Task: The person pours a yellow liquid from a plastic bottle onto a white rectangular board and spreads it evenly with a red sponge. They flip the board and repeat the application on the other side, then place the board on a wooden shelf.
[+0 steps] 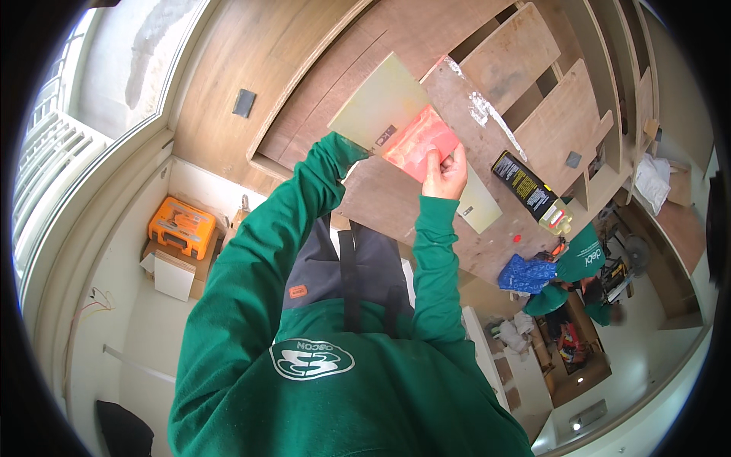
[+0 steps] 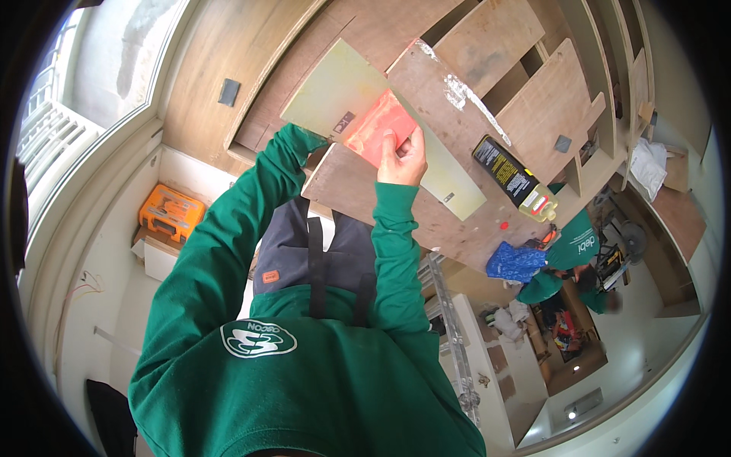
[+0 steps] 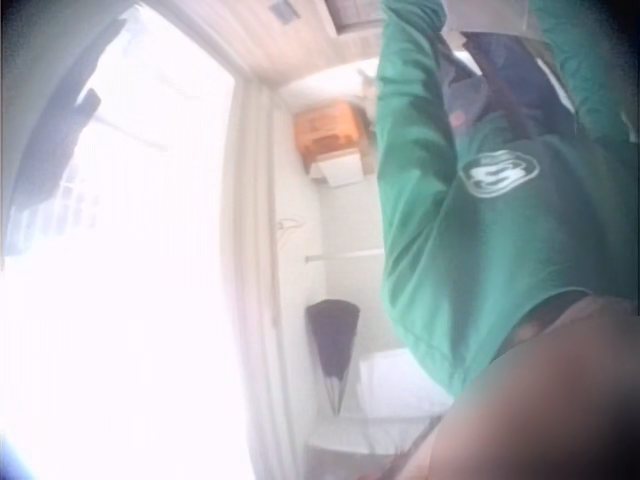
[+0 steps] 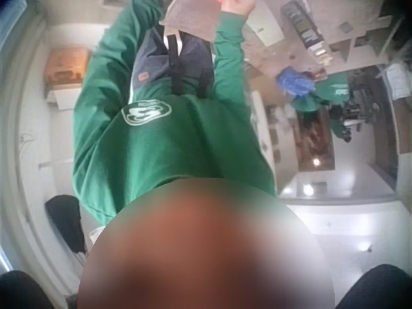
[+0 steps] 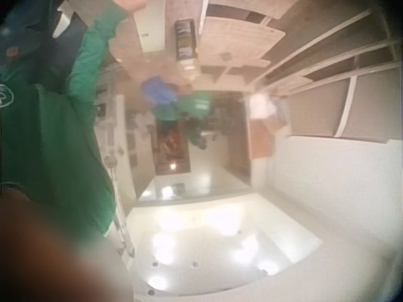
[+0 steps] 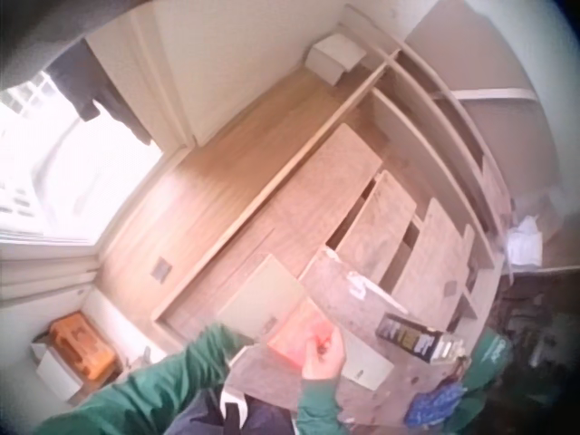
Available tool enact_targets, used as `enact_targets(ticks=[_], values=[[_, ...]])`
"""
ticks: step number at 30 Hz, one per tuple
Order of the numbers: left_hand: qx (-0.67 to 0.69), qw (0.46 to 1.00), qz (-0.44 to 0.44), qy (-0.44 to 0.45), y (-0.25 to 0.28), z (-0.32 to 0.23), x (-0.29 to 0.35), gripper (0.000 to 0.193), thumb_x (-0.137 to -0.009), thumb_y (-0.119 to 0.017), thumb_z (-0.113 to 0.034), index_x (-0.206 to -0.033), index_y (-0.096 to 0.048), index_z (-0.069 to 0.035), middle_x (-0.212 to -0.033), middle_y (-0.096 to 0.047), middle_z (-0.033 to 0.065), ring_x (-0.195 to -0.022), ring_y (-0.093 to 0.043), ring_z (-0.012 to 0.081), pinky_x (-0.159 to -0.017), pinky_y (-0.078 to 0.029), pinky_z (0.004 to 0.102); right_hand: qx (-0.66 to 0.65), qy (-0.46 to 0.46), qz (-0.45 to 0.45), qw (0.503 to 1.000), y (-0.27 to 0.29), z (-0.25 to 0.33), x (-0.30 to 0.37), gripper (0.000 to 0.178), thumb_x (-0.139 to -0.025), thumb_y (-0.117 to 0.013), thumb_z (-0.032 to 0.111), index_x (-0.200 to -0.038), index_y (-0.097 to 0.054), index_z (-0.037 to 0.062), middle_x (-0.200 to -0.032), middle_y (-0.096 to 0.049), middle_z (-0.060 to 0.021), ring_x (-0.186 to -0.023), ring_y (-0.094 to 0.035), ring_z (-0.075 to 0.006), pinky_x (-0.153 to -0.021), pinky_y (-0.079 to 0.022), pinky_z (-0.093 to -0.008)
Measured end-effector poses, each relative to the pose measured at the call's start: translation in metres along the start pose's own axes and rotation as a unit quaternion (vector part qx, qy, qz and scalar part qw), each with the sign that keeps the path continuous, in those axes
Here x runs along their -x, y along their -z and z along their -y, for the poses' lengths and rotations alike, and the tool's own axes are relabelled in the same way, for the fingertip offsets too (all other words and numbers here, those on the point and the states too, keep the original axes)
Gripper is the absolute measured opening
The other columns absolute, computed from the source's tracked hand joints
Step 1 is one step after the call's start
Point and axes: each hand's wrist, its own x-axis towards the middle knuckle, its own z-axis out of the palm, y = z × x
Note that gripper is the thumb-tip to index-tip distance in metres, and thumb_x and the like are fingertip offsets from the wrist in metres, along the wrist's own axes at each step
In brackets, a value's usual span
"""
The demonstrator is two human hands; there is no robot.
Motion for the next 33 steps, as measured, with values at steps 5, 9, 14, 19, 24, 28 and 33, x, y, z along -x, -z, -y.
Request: enact_targets(ticks=[5,9,14,19,24,28,33], values=[[0.012,0.999,0.034,-0.025,-0.012,0.012,0.01,0.049,-0.094,-0.043,-0.03,-0.137,-0.039,-0.007,-0.094,-0.059,0.0038,-0.072,-0.051,0.0084,-0.061,-0.041,0.0178,0.004,0.015,0.011,1.0,0.002,0.012,0.003,0.016,-0.087,-0.057,0.002,-0.101,-0.053,-0.0055,-0.084,-0.063,-0.0055,-0.071,-0.055,-0.0063,-0.066,-0.045,-0.022],[0.016,0.997,0.058,-0.048,-0.019,0.017,0.014,0.05,-0.093,-0.043,-0.029,-0.137,-0.038,-0.008,-0.096,-0.059,0.0035,-0.075,-0.051,0.0082,-0.064,-0.04,0.0174,-0.01,0.032,0.0,0.999,-0.001,0.021,0.003,0.018,-0.087,-0.056,0.002,-0.102,-0.053,-0.006,-0.086,-0.064,-0.0073,-0.074,-0.057,-0.0072,-0.066,-0.046,-0.0225],[0.023,0.994,0.086,-0.07,-0.027,0.025,0.017,0.05,-0.092,-0.044,-0.027,-0.138,-0.037,-0.008,-0.099,-0.058,0.0031,-0.078,-0.05,0.008,-0.067,-0.039,0.0169,-0.012,0.023,-0.007,1.0,-0.002,0.036,0.005,0.017,-0.087,-0.055,0.001,-0.102,-0.054,-0.0066,-0.088,-0.064,-0.0086,-0.076,-0.058,-0.0081,-0.068,-0.047,-0.023],[0.034,0.988,0.113,-0.097,-0.033,0.035,0.02,0.051,-0.091,-0.044,-0.026,-0.139,-0.036,-0.008,-0.101,-0.057,0.0028,-0.081,-0.049,0.0077,-0.07,-0.038,0.0164,0.004,0.042,0.004,0.999,-0.005,0.052,0.006,0.016,-0.086,-0.055,0.0,-0.1,-0.055,-0.0064,-0.089,-0.065,-0.0089,-0.077,-0.059,-0.0087,-0.069,-0.047,-0.0235],[0.041,0.981,0.139,-0.132,-0.038,0.045,0.027,0.052,-0.091,-0.044,-0.024,-0.14,-0.035,-0.009,-0.104,-0.056,0.0024,-0.085,-0.049,0.0075,-0.073,-0.037,0.0159,0.0,0.066,0.011,0.998,-0.011,0.068,0.006,0.016,-0.085,-0.055,0.0,-0.101,-0.055,-0.0061,-0.088,-0.065,-0.0091,-0.077,-0.059,-0.0086,-0.069,-0.047,-0.0237],[0.053,0.972,0.162,-0.164,-0.041,0.055,0.029,0.053,-0.09,-0.044,-0.023,-0.14,-0.034,-0.009,-0.106,-0.056,0.0021,-0.087,-0.048,0.0073,-0.075,-0.036,0.0155,0.017,0.083,0.016,0.996,-0.014,0.079,0.008,0.018,-0.085,-0.056,0.0,-0.102,-0.055,-0.0062,-0.085,-0.065,-0.0087,-0.076,-0.059,-0.0085,-0.068,-0.048,-0.0241],[0.062,0.96,0.186,-0.201,-0.042,0.068,0.029,0.054,-0.089,-0.044,-0.021,-0.141,-0.033,-0.009,-0.108,-0.055,0.0018,-0.091,-0.047,0.007,-0.078,-0.035,0.0151,0.033,0.09,0.019,0.995,-0.02,0.093,0.024,0.021,-0.083,-0.058,0.001,-0.103,-0.057,-0.0054,-0.081,-0.065,-0.0103,-0.07,-0.061,-0.0114,-0.062,-0.05,-0.028]])
